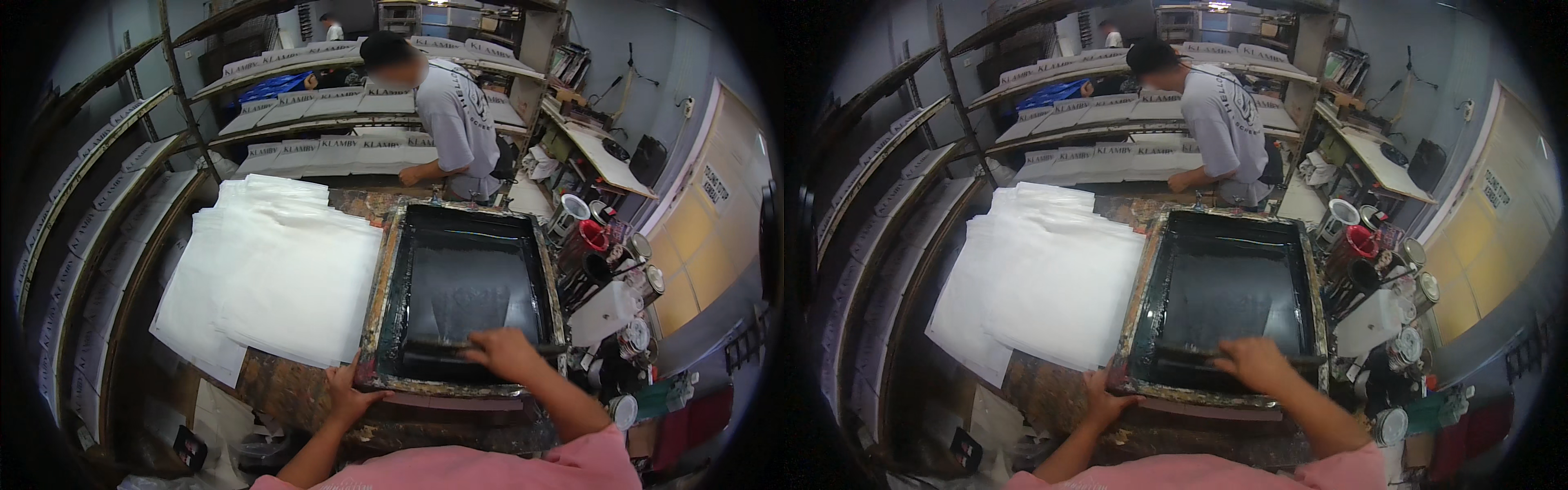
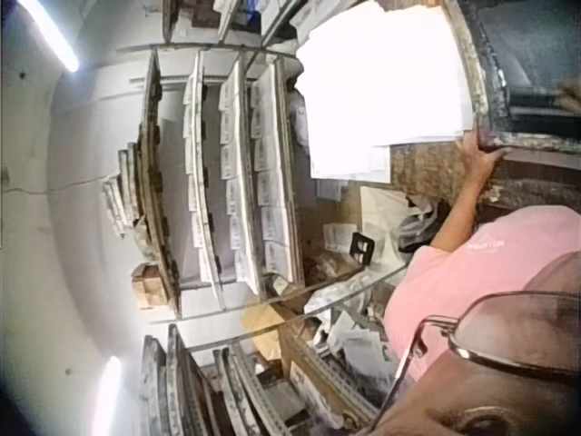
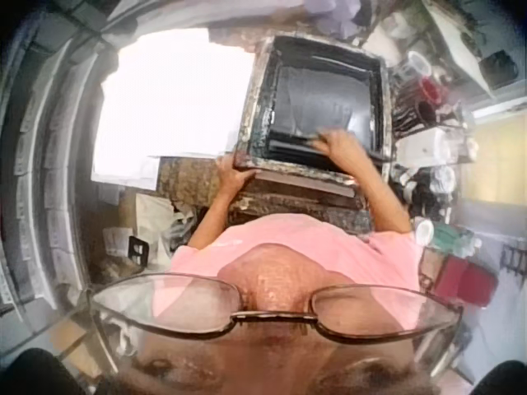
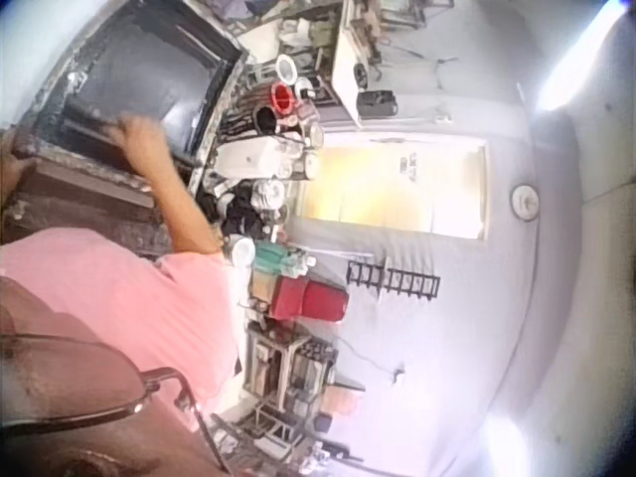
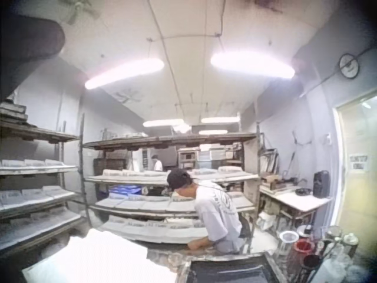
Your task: The person repeatedly places white paper sheets under a screen printing frame, pulls a squeegee across the screen to transfer ink, and removes the printed sheets to a stack. The process is repeated continuously for multiple sheets.
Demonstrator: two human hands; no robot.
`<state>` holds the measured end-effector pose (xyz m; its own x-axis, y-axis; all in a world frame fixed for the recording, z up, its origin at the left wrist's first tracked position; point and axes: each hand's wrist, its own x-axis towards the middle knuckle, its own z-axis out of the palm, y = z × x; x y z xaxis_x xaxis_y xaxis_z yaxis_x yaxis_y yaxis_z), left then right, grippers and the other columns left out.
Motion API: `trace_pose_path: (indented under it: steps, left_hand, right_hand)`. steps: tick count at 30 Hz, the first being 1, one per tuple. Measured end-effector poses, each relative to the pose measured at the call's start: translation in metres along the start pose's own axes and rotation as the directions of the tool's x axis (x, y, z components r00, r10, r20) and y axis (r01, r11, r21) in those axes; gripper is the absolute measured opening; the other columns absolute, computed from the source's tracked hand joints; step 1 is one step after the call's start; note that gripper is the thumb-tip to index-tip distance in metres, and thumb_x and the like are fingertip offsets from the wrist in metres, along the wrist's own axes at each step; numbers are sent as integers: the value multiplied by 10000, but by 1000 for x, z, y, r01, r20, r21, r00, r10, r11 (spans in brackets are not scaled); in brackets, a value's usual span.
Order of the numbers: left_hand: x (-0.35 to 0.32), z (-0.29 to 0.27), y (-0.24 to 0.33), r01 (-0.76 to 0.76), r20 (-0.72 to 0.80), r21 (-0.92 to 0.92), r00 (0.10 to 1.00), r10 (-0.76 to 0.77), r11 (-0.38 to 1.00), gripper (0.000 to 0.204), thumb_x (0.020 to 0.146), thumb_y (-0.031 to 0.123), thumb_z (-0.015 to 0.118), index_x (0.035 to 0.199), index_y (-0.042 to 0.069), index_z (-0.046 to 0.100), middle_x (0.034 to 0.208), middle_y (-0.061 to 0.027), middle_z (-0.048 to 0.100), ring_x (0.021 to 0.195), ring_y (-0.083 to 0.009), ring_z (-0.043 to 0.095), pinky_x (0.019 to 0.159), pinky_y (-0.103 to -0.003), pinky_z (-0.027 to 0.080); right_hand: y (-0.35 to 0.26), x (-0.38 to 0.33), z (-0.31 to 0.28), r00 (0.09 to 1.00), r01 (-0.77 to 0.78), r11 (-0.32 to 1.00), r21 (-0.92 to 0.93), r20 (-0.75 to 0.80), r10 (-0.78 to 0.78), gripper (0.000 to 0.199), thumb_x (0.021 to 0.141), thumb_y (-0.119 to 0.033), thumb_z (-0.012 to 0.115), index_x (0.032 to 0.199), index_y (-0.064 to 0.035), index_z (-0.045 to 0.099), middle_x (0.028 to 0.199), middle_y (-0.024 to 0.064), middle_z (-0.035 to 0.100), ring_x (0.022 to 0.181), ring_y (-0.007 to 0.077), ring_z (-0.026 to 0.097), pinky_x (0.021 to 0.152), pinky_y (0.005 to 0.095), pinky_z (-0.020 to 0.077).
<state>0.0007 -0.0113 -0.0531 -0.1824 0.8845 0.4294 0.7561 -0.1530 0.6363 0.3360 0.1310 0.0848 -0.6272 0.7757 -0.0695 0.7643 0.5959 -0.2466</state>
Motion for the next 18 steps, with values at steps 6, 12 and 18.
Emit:
trace_pose_path:
  steps: [6, 12, 18]
  left_hand:
    - [43, -16, 58, 117, -88, -606, 973, -213, 787, 1105, 675, 380, 1044, 1549, -48, 521, 1303, -193, 702, 1119, -294, 681, 983, -425, 535]
    - [154, -23, 92, -360, -465, -689, 885, -2, 629, 811, 952, 323, 869, 1569, -39, 488, 1198, -109, 658, 1007, -156, 602, 875, -329, 516]
    - [267, 86, 8, 74, 18, -612, 997, -79, 787, 271, 1035, 184, 738, 1171, -44, 683, 1040, -124, 724, 986, -194, 680, 837, -337, 539]
  right_hand:
    - [-75, -56, -40, 933, -64, 984, -168, -360, -1, 383, 880, -365, 807, 1116, -82, 701, 1009, 124, 649, 993, 337, 632, 913, 482, 535]
    - [-69, 8, -148, 689, -123, 942, -312, -710, -145, 340, 890, -345, 664, 1020, -34, 623, 941, 146, 584, 965, 349, 583, 940, 518, 400]
    - [-54, 53, -210, 592, -128, 947, -296, -788, -166, 408, 948, -420, 680, 855, -25, 725, 793, 170, 693, 822, 376, 681, 828, 499, 472]
